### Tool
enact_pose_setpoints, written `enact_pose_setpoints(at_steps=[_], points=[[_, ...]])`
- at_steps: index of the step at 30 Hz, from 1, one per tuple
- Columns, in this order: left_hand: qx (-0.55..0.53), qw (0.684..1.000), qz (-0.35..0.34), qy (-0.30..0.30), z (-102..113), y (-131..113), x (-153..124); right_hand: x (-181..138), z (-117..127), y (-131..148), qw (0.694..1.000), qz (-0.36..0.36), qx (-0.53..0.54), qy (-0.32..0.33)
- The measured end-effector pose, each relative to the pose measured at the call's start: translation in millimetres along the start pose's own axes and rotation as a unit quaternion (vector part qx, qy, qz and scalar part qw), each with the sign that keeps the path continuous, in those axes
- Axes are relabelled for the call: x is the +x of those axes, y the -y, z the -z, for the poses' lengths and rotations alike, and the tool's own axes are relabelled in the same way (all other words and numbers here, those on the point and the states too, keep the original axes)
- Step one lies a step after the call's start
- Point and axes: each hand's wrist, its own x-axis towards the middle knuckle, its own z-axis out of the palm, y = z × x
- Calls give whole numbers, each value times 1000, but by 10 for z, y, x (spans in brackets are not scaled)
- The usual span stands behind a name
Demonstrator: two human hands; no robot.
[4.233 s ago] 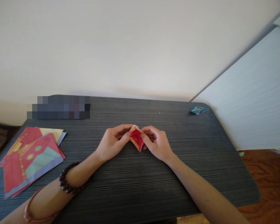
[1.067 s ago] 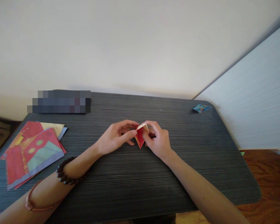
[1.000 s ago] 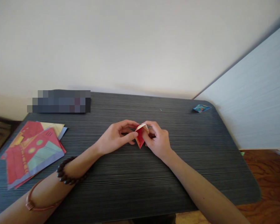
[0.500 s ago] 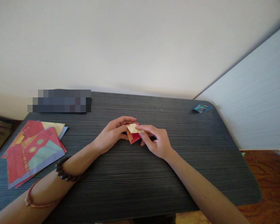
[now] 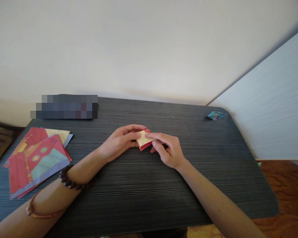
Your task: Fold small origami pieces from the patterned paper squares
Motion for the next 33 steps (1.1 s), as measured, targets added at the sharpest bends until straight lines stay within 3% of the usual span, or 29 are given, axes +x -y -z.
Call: enact_pose_setpoints(at_steps=[13, 24, 33], points=[[46, 998, -35, 27, -17, 57, -6, 24, -91, -16, 989, -120, 74, -36], [134, 990, -33, -30, -70, 61, 6, 21, -89, -15, 992, -112, 38, -38], [86, 995, -16, -44, -68, 79, 1, 13, -80, -50, 992, -105, 55, -41]])
